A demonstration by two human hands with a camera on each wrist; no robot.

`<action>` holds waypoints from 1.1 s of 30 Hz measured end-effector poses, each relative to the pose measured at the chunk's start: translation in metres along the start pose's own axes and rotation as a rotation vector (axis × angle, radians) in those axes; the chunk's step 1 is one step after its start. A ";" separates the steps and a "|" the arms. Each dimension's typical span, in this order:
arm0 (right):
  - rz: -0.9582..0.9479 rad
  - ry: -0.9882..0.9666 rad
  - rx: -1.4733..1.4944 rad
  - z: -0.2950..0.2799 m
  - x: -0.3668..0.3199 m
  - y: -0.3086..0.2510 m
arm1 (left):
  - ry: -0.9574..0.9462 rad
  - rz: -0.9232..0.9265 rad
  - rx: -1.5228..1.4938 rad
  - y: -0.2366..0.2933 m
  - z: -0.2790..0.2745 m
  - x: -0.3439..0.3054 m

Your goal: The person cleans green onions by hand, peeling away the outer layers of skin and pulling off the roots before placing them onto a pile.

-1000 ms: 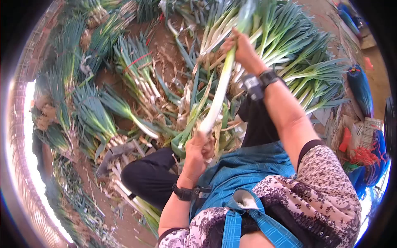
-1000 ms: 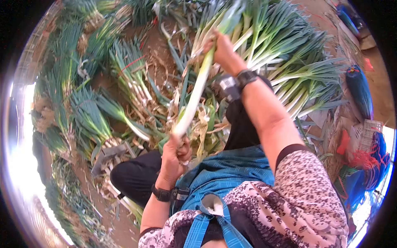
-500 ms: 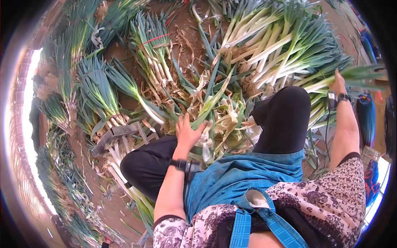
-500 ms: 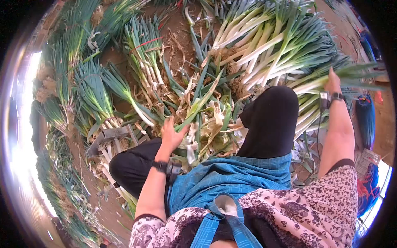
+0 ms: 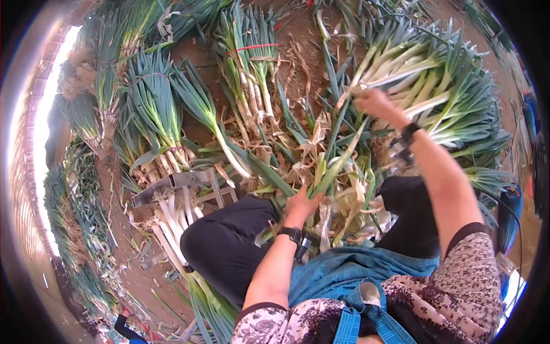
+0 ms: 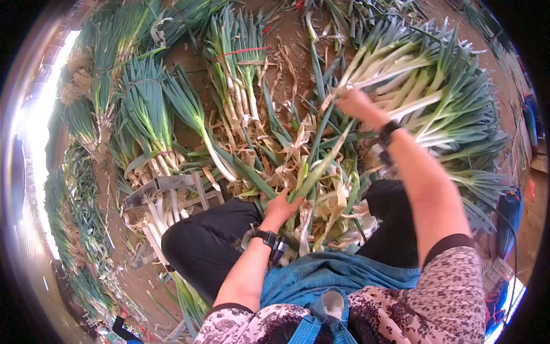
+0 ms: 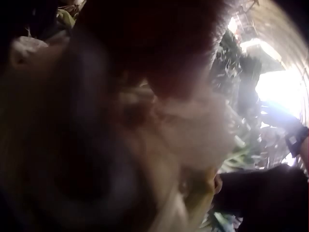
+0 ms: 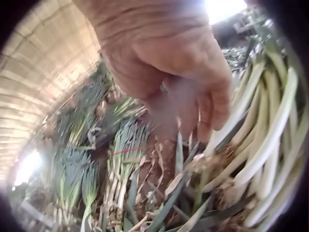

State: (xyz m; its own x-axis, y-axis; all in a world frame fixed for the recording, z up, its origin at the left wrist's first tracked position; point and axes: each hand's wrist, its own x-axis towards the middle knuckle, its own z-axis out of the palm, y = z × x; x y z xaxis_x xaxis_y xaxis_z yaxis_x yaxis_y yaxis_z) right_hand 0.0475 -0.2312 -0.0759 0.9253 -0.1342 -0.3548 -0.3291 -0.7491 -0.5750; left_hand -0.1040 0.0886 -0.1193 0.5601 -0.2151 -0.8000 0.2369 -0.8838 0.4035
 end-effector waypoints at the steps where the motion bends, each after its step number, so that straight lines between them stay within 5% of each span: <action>1: -0.029 0.014 0.032 0.043 0.018 -0.007 | 0.162 -0.064 0.125 -0.003 0.000 0.002; 2: 0.008 -0.013 0.108 0.075 0.019 -0.031 | 0.479 0.091 0.211 -0.007 0.003 0.000; 5: -0.042 0.003 0.291 0.184 0.029 -0.071 | 0.706 0.249 -0.083 -0.011 0.002 0.026; 7: -0.096 -0.035 0.301 0.242 0.040 -0.087 | 0.778 0.369 -0.339 -0.019 0.023 0.055; 9: -0.076 -0.046 0.277 0.275 0.053 -0.101 | 0.612 0.244 -0.368 -0.018 0.032 0.061; 10: 0.011 -0.079 0.196 0.285 0.061 -0.109 | 0.556 0.274 -0.554 -0.018 0.039 0.064; 11: 0.013 -0.085 0.198 0.292 0.073 -0.115 | 0.482 0.111 -0.344 -0.013 0.032 0.058; 13: 0.182 -0.116 0.149 0.307 0.091 -0.123 | 0.505 0.228 -0.517 -0.011 0.029 0.060; 15: 0.185 0.087 -0.042 0.328 0.102 -0.126 | 0.448 0.204 -0.609 -0.024 0.038 0.077; 17: 0.165 -0.005 -0.112 0.326 0.118 -0.118 | 0.395 0.178 -0.707 -0.030 0.037 0.083; 19: 0.080 0.041 -0.024 0.322 0.126 -0.102 | 0.639 0.201 -0.640 -0.021 0.014 0.082; 20: 0.120 -0.049 -0.010 0.309 0.129 -0.099 | 0.476 0.098 -0.733 -0.026 0.005 0.085; 23: 0.053 -0.177 0.062 0.280 0.123 -0.075 | 0.942 0.285 -0.670 -0.020 -0.044 0.089; 27: -0.025 -0.777 0.044 0.219 0.028 -0.072 | 0.798 0.320 -0.981 -0.013 -0.100 0.108; 28: 0.292 -0.936 0.253 0.186 -0.014 -0.091 | 0.777 0.344 -1.143 -0.017 -0.092 0.132; 31: 0.265 -1.132 0.312 0.157 -0.127 -0.092 | 0.289 0.072 -1.547 0.000 -0.103 0.129; 33: 0.255 -1.331 0.179 0.134 -0.171 -0.103 | 0.018 0.120 -1.681 -0.006 -0.090 0.128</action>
State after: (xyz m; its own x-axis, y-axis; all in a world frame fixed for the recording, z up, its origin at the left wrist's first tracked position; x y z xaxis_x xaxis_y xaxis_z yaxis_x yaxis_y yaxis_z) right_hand -0.1018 -0.0445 -0.0545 -0.0103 0.5415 -0.8406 -0.5754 -0.6907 -0.4379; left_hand 0.0376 0.1037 -0.1848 0.6418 -0.2287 -0.7320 0.7128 0.5302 0.4592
